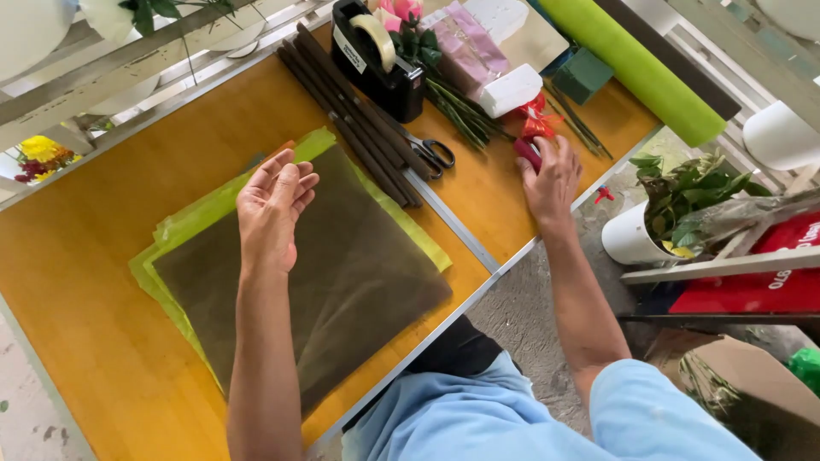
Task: The person folds a dark brown sheet of paper around a thin stick, secures it with tape, and sets it aside. They repeat this process with a second sheet. Finally, they fold a bright green sheet of paper into a smaller rectangle.
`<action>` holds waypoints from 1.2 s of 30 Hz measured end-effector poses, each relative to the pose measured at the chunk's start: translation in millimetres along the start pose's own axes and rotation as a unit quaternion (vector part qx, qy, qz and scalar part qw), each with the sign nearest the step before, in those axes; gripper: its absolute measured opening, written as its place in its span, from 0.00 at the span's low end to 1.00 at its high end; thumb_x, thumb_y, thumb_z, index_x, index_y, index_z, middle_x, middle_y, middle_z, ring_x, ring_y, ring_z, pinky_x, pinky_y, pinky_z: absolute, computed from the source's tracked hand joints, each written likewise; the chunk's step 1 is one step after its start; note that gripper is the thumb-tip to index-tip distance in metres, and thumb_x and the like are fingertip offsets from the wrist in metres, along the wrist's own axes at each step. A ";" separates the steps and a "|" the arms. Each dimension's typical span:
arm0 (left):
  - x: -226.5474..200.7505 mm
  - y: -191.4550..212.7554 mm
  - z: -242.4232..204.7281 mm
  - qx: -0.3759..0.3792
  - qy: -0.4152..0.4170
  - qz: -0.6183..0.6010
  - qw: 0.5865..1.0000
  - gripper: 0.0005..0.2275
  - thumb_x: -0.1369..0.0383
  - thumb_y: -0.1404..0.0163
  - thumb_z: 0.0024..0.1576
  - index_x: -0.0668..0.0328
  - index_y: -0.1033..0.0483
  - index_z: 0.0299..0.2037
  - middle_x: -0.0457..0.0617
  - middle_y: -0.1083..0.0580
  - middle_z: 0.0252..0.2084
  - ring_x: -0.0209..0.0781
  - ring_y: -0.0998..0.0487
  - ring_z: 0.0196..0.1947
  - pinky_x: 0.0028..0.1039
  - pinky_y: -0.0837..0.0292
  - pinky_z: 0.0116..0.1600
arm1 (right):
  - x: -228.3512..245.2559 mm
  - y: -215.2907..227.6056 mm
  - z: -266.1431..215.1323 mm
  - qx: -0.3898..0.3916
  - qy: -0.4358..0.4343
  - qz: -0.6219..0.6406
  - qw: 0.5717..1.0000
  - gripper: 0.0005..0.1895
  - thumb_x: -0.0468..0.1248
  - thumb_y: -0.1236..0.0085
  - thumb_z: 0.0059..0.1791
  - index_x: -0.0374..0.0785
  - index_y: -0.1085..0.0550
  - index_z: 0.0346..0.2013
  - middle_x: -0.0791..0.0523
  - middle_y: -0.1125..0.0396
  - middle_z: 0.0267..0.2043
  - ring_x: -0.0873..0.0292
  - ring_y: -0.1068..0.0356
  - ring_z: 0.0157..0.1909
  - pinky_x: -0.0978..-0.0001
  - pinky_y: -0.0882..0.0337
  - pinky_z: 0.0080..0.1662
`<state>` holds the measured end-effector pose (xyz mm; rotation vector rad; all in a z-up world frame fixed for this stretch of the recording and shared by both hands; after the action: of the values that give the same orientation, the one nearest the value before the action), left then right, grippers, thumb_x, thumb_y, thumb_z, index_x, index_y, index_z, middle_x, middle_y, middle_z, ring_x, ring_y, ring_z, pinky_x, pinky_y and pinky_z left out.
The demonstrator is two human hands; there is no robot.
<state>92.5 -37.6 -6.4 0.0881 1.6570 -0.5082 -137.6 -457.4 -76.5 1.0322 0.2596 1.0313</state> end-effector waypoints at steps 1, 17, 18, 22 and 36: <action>-3.8 2.7 0.4 -0.006 -0.003 0.000 1.000 0.15 0.65 0.48 0.64 0.61 0.27 0.60 0.51 0.20 0.47 0.39 0.16 0.47 0.27 0.19 0.53 | 7.8 -0.2 -4.1 0.001 0.005 0.004 1.000 0.24 0.46 0.29 0.49 0.47 0.24 0.57 0.49 0.35 0.60 0.38 0.31 0.57 0.42 0.33 0.57; -52.2 105.3 -130.1 -0.127 -0.149 0.238 0.951 0.14 0.69 0.45 0.64 0.62 0.25 0.59 0.56 0.21 0.47 0.44 0.17 0.47 0.32 0.21 0.54 | 227.1 58.3 -112.5 0.190 0.139 0.283 0.930 0.19 0.47 0.28 0.48 0.42 0.18 0.49 0.49 0.25 0.46 0.46 0.25 0.47 0.56 0.28 0.51; -43.7 105.4 -150.0 -0.123 -0.103 0.309 0.937 0.15 0.69 0.45 0.62 0.60 0.24 0.59 0.57 0.20 0.47 0.49 0.16 0.47 0.35 0.21 0.52 | 227.2 51.6 -115.3 0.214 0.142 0.258 0.932 0.22 0.49 0.26 0.47 0.43 0.18 0.50 0.50 0.26 0.46 0.46 0.26 0.46 0.55 0.28 0.49; 15.6 108.8 -207.2 -0.085 -0.108 0.466 0.874 0.14 0.62 0.41 0.59 0.50 0.19 0.54 0.49 0.19 0.48 0.48 0.17 0.50 0.35 0.23 0.56 | 220.9 26.1 -124.0 0.288 0.063 0.348 0.890 0.17 0.42 0.27 0.48 0.46 0.18 0.51 0.53 0.25 0.42 0.55 0.25 0.42 0.65 0.27 0.44; 57.0 82.2 -249.2 -0.083 -0.145 0.624 0.763 0.25 0.46 0.45 0.58 0.47 0.23 0.61 0.60 0.29 0.63 0.66 0.35 0.70 0.62 0.49 0.72 | 206.4 15.2 -94.9 0.219 0.061 0.437 0.870 0.06 0.26 0.37 0.58 0.29 0.20 0.51 0.43 0.27 0.41 0.53 0.26 0.44 0.61 0.26 0.44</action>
<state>-118.8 116.5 -67.7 0.8725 1.0002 0.6311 -95.4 -234.4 -59.4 1.5565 0.1187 1.9219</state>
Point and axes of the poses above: each hand's wrist, its own z-axis towards the middle knuckle, its own y-axis out of the back of the hand, x = y × z, the point moved 10 cm from there along z, towards the middle knuckle
